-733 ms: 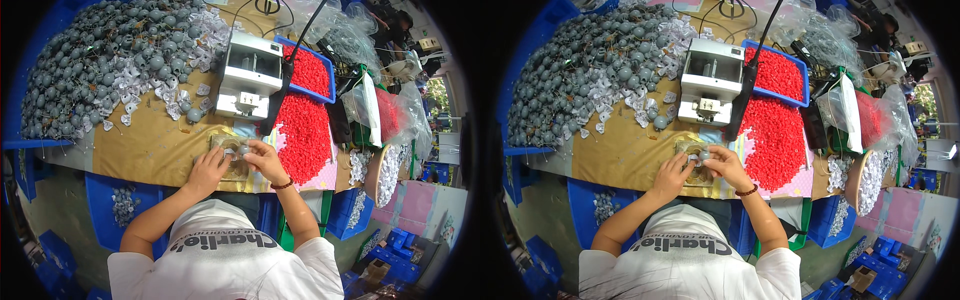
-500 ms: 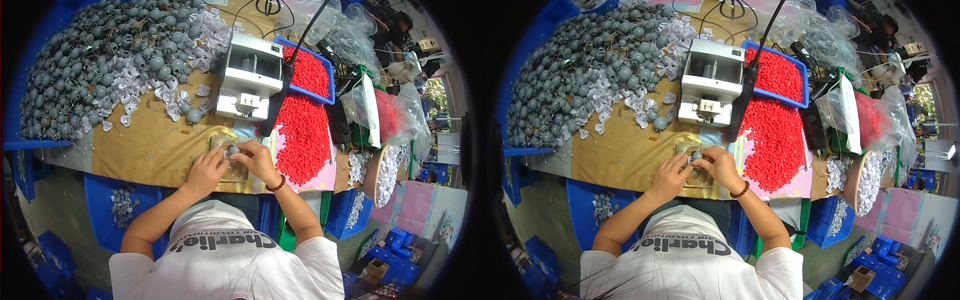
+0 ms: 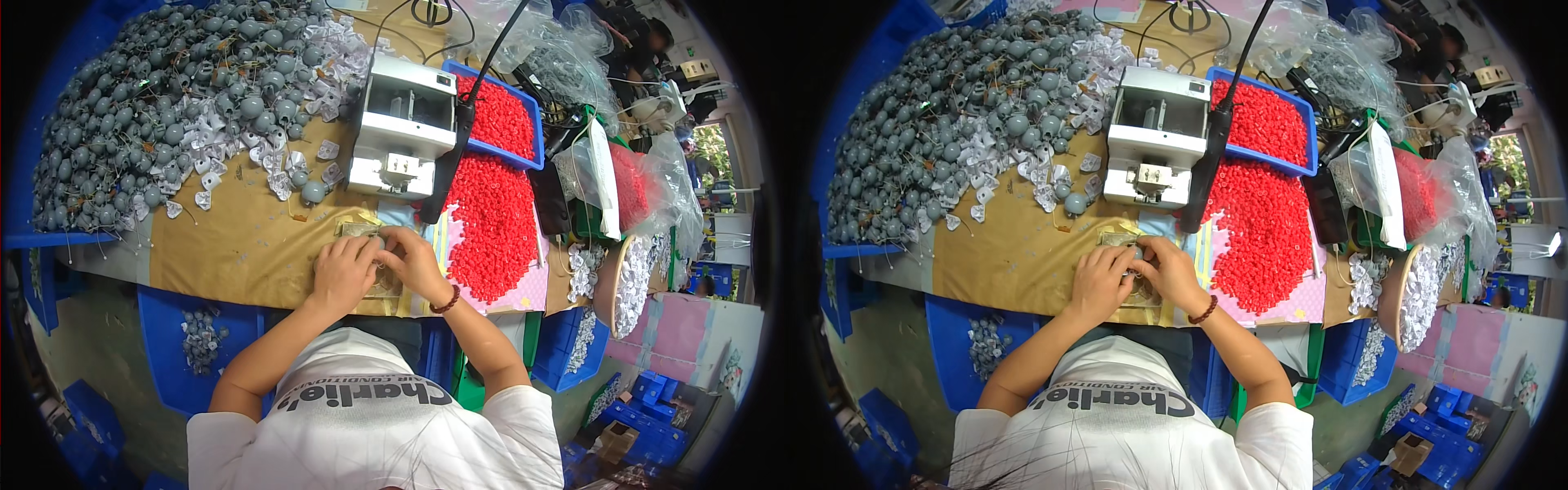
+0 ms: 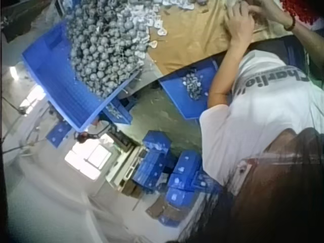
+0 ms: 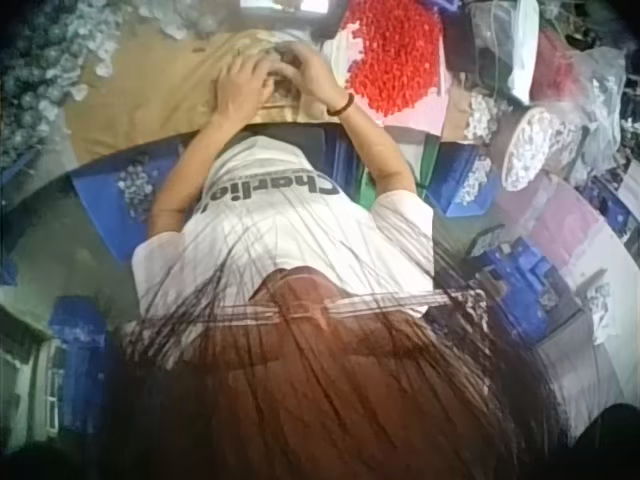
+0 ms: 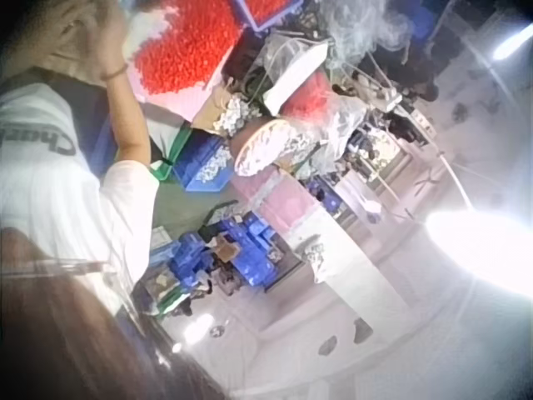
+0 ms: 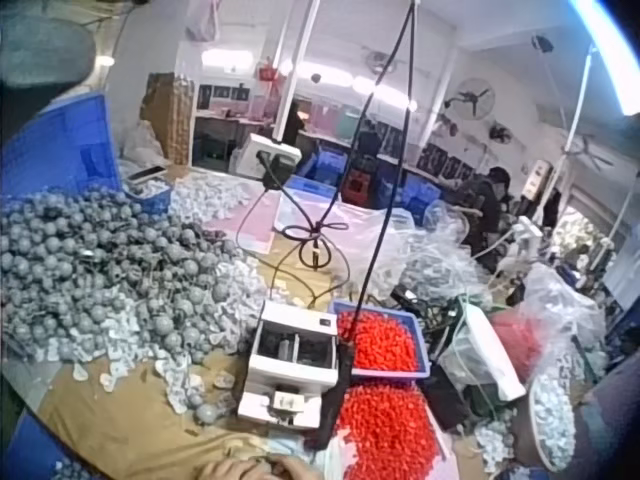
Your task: Assembling plastic toy components using manual dexterity and an electric screwdriver at a factory workbench.
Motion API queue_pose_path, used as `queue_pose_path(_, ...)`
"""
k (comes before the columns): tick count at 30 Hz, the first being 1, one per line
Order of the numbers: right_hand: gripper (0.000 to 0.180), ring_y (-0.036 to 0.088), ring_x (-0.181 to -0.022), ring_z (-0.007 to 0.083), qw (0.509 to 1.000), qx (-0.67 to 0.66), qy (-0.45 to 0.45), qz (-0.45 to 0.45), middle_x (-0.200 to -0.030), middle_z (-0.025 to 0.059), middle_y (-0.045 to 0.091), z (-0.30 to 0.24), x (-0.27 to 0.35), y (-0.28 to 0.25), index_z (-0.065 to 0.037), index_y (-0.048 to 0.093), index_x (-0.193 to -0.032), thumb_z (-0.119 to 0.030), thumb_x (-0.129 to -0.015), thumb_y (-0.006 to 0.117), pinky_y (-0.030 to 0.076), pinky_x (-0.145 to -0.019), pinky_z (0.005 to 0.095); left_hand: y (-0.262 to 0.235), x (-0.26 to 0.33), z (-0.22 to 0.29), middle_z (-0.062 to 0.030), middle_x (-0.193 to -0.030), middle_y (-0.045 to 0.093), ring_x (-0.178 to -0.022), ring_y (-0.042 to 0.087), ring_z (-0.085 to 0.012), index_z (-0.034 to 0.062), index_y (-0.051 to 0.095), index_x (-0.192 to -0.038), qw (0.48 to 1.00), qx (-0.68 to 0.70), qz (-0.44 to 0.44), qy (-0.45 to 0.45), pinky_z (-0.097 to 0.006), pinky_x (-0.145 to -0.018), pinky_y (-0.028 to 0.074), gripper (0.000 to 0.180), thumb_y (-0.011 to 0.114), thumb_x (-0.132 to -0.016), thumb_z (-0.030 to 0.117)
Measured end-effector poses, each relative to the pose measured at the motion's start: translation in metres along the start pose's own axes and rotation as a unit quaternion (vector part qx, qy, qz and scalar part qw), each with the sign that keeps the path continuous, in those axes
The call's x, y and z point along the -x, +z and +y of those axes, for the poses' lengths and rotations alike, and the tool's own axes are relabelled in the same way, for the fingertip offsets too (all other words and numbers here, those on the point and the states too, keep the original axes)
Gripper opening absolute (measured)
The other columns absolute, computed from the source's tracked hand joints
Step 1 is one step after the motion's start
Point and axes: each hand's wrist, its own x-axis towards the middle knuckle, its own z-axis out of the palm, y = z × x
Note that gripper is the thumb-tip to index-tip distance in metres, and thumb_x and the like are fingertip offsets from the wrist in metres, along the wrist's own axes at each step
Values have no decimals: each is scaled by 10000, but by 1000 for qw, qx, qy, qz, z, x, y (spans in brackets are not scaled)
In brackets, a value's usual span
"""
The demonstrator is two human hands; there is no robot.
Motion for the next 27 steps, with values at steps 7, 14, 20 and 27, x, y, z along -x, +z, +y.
queue_pose_path(7, 457, 642, -1034, 194, 960, 4, -41, 277, -1172, 135, 651, 46, -83, -39, 40, 539, -1369, -95, -964, 703, 514, -888, 311, -1, -6, -1, -38, -1116, 653, -1111, 599, -246, 102, 641, -1252, 999, -22, 0, 36, -411, -917, 471, 458, 759, -812, 152)
queue_pose_path(14, 672, 643, -996, 182, 895, -152, -114, 403, -1145, 86, 632, 1, -90, -53, 5, 395, -1463, 44, -890, 743, 527, -911, 319, 11, -6, -10, -51, -1079, 658, -1076, 607, -254, 84, 658, -1207, 998, -24, 28, 42, -415, -906, 472, 403, 736, -813, 120)
queue_pose_path(20, 601, 624, -726, 97, 898, -331, -170, 234, -832, 18, 647, -88, -102, -84, -2, 458, -1351, 136, -830, 725, 522, -709, 247, 9, -7, -9, -60, -1051, 668, -1052, 613, -265, 86, 674, -1164, 999, -4, 27, 32, -421, -896, 473, 385, 732, -785, 117)
queue_pose_path(27, 449, 640, -699, 121, 907, -362, -125, 177, -833, 39, 652, -90, -138, -55, -4, 520, -1245, 117, -851, 700, 534, -667, 278, 14, -6, -12, -66, -1046, 666, -1039, 617, -267, 100, 676, -1161, 999, 4, 30, 18, -421, -884, 477, 376, 733, -792, 142)
